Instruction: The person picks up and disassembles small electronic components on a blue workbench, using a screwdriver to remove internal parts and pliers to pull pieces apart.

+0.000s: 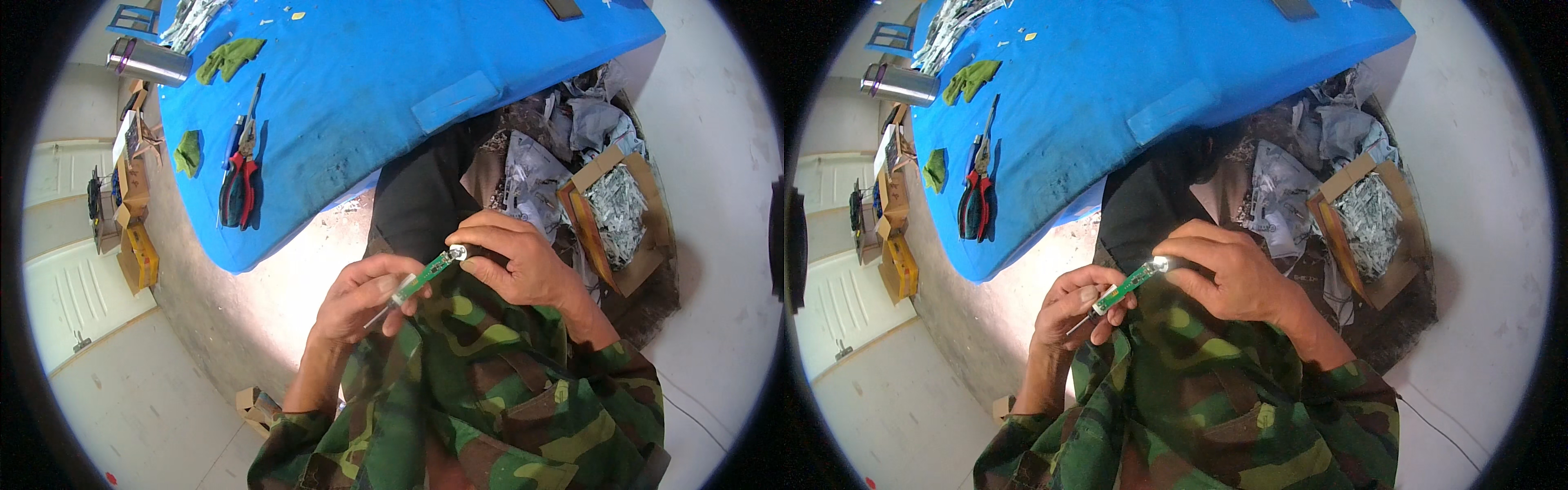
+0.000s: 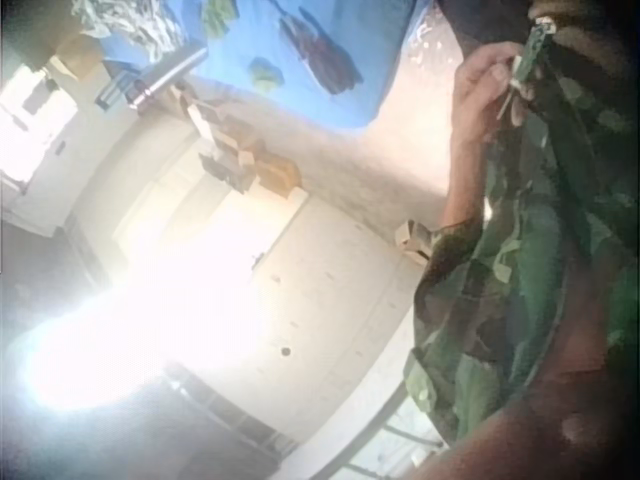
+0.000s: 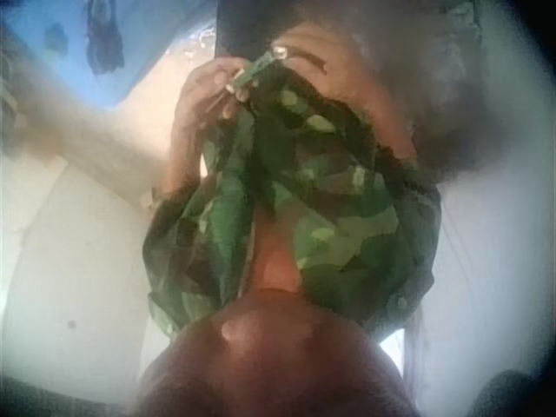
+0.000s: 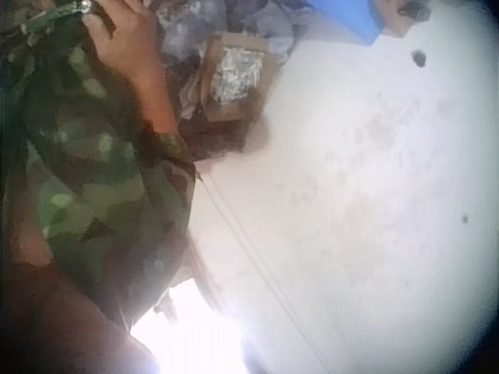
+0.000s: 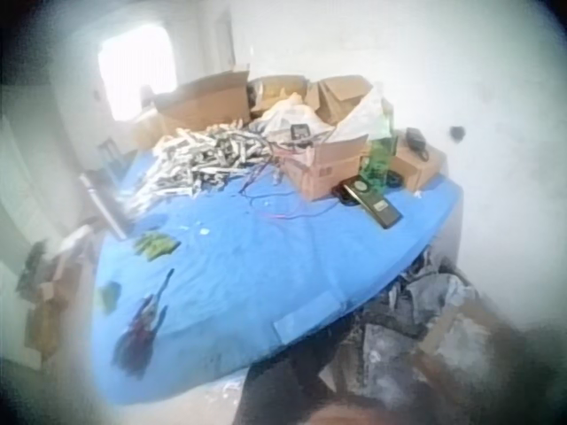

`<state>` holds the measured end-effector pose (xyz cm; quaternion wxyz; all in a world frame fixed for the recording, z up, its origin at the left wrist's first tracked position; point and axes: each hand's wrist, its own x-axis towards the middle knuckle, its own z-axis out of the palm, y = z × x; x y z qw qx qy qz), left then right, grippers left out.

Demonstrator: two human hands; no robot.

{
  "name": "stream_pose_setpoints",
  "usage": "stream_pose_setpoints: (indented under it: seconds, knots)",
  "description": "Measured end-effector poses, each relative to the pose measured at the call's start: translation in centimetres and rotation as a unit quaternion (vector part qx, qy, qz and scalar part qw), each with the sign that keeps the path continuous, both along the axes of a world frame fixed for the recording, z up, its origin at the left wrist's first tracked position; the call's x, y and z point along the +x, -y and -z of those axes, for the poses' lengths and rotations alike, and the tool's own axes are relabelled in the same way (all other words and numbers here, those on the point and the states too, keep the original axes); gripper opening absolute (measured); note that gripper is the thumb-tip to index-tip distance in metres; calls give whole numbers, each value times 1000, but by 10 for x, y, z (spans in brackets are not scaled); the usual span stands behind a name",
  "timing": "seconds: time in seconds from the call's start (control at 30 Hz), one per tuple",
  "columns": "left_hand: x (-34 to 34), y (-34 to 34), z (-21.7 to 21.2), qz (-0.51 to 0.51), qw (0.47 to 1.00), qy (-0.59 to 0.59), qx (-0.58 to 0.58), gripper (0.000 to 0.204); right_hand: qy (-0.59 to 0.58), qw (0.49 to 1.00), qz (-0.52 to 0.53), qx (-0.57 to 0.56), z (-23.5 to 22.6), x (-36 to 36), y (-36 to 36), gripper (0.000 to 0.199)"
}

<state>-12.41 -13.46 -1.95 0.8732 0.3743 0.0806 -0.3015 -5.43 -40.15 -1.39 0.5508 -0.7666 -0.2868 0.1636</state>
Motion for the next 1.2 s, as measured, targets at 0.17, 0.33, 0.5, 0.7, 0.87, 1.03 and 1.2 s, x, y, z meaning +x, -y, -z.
stream_pose_setpoints:
  seconds: [0.17, 0.33, 0.5, 0.7, 0.87, 1.03, 1.2]
  knots:
    - [-6, 5, 9, -24, 999, -15, -44, 33, -124, 991, -38, 15, 2, 0, -3, 34]
    - [-9, 10, 10, -31, 999, -18, -41, 28, -36, 995, -51, 76, 24, 1, -13, 31]
    - [-7, 5, 5, -7, 999, -42, 10, 22, -128, 989, -72, 14, 8, 3, -7, 30]
    - [-1, 9, -8, 51, 989, -71, 118, 15, 3, 998, -56, 9, 9, -1, -7, 32]
    - [0, 9, -10, 60, 961, -16, 269, 13, 51, 997, -41, -43, 4, -5, -8, 25]
    - [-4, 20, -12, 26, 883, 132, 450, 13, 167, 979, -15, -119, 0, -14, -14, 21]
    - [-4, 40, -7, -29, 729, 300, 614, 9, 260, 945, 45, -193, -2, -31, -31, 22]
